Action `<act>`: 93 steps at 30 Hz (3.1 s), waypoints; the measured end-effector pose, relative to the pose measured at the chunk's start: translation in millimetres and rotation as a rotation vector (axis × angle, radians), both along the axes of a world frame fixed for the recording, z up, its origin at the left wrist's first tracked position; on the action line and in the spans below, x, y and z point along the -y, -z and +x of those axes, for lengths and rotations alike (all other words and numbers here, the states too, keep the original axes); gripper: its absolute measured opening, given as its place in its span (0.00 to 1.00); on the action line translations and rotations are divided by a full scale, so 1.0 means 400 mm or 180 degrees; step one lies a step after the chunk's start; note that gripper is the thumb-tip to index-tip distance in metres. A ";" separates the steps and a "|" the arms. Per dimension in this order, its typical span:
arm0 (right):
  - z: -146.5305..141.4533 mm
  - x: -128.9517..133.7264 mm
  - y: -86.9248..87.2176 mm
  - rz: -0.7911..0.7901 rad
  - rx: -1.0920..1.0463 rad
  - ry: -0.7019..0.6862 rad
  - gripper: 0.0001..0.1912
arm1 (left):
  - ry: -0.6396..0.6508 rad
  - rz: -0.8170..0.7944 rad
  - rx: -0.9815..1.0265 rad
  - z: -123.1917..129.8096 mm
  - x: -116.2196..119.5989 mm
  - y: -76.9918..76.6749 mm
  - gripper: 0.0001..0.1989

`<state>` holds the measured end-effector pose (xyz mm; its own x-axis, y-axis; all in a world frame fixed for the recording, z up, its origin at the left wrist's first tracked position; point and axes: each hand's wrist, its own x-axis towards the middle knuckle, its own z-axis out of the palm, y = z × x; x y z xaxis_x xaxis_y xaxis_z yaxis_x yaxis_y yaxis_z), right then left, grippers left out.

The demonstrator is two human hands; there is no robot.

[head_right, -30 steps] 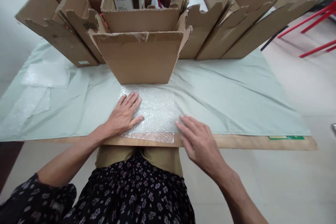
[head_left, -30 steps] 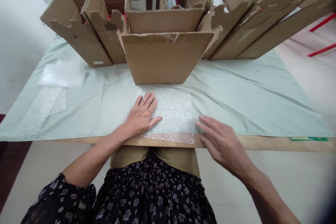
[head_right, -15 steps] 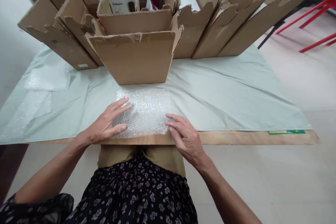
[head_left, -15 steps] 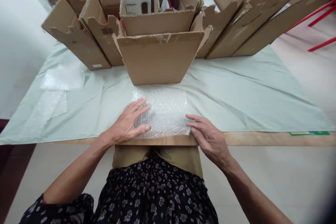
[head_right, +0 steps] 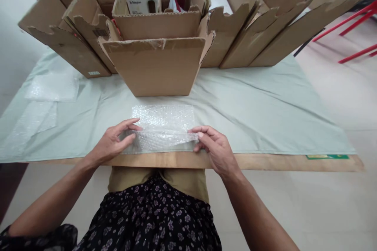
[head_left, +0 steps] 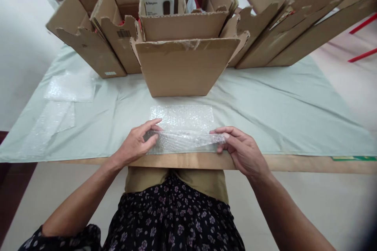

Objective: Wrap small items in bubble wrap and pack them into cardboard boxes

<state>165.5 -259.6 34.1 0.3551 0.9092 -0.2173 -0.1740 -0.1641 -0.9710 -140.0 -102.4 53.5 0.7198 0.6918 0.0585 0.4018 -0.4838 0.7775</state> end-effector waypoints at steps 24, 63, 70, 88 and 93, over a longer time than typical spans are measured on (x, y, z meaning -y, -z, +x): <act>-0.064 -0.038 0.002 0.0351 0.2337 0.0167 0.11 | -0.0014 -0.1062 0.0570 -0.023 -0.053 0.023 0.44; 0.008 -0.166 -0.030 -0.1007 0.3998 -0.0471 0.07 | -0.1105 0.0615 -0.1844 0.084 -0.069 -0.013 0.07; 0.009 -0.143 -0.003 -0.0252 0.4036 -0.0099 0.08 | -0.1036 0.0667 -0.1842 0.023 -0.027 -0.006 0.08; -0.110 -0.050 0.075 0.0216 0.4958 -0.1426 0.35 | 0.0954 0.1859 -0.1397 0.103 0.027 0.097 0.40; -0.052 -0.017 0.046 0.0164 0.4786 -0.1263 0.30 | 0.0854 0.1710 -0.1261 0.094 0.029 0.078 0.37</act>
<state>144.8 -252.8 15.7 -0.0467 0.9893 0.1382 0.9744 0.0756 -0.2119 -102.5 -113.8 22.2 0.8985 0.4371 0.0405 0.4181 -0.8802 0.2247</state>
